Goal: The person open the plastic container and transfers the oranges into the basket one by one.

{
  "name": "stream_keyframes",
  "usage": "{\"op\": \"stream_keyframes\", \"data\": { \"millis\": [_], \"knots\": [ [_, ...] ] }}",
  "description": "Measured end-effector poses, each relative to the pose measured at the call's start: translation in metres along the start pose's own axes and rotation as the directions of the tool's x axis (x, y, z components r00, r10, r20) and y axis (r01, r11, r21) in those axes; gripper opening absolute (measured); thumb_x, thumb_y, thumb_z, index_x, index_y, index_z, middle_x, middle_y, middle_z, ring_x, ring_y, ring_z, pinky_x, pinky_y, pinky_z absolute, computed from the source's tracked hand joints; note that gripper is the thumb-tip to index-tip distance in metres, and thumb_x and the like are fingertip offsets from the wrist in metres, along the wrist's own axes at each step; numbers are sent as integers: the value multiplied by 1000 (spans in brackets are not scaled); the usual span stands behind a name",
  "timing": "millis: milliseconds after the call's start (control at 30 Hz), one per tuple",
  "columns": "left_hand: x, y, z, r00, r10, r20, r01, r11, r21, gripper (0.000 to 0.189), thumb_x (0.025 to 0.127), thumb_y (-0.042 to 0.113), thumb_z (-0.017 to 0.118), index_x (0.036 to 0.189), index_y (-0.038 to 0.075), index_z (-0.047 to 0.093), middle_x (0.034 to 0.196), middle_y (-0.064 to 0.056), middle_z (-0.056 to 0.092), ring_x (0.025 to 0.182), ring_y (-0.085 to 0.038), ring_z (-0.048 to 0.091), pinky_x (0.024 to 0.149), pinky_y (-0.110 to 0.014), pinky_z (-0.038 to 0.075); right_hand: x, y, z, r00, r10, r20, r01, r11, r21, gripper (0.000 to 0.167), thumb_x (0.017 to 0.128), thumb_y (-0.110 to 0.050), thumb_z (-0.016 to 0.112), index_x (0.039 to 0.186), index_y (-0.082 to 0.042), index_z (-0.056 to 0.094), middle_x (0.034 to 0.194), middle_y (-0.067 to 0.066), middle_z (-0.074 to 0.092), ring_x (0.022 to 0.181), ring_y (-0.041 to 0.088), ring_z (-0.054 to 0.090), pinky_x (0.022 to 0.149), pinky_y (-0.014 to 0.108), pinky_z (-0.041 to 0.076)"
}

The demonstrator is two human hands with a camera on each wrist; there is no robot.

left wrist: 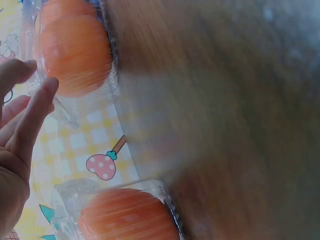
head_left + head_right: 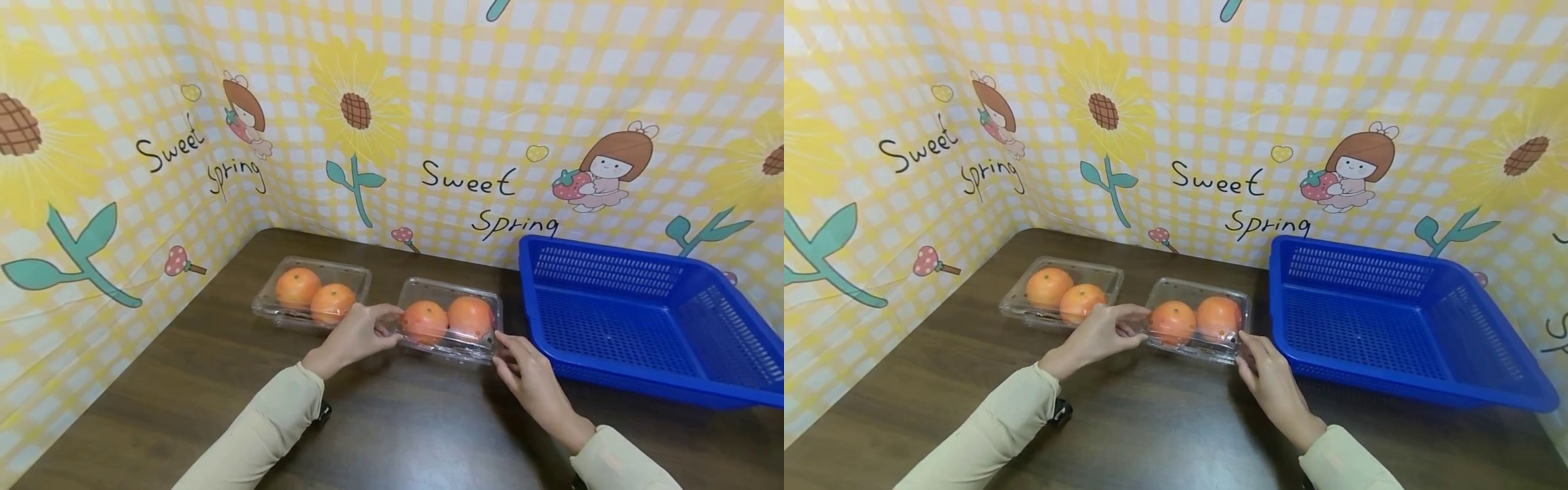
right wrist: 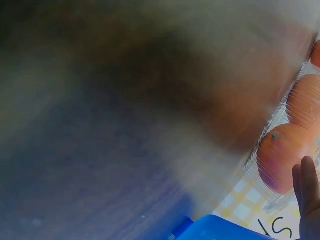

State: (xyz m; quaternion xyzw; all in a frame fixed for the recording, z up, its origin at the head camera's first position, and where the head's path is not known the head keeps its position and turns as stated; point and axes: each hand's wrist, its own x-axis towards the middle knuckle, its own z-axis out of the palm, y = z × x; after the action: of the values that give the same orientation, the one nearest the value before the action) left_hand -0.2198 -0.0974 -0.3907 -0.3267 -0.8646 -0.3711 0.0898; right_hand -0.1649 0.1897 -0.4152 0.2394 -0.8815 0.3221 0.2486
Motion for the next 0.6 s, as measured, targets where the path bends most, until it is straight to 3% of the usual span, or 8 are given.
{"op": "stream_keyframes", "data": {
  "millis": [267, 400, 600],
  "knots": [
    [-4, 2, 0, 999, -30, -31, 30, 1000, -9, 18, 72, 2, 70, 87, 1, 61, 85, -12, 66, 64, -13, 64, 56, -13, 48, -3, -3, 1, 999, 0, -39, 0, 1000, -2, 39, 66, 12, 70, 103, 6, 58, 89, 11, 60, 75, 19, 63, 60, 25, 52],
    [-6, 2, 0, 999, -33, -35, 32, 999, -15, 14, 72, 0, 68, 82, 4, 59, 80, -9, 66, 63, -11, 63, 56, -13, 48, -3, -6, 0, 998, 47, -38, -47, 999, 11, 35, 67, 11, 70, 99, 4, 58, 90, 12, 61, 76, 20, 63, 60, 26, 52],
    [-7, 3, -2, 999, -37, -34, 37, 999, -7, 13, 73, 1, 69, 80, 5, 59, 77, -6, 66, 63, -10, 62, 56, -14, 48, -4, -7, 0, 997, 59, -55, -58, 998, 19, 26, 66, 11, 70, 84, -2, 57, 88, 9, 61, 75, 16, 63, 61, 24, 52]
  ]
}}
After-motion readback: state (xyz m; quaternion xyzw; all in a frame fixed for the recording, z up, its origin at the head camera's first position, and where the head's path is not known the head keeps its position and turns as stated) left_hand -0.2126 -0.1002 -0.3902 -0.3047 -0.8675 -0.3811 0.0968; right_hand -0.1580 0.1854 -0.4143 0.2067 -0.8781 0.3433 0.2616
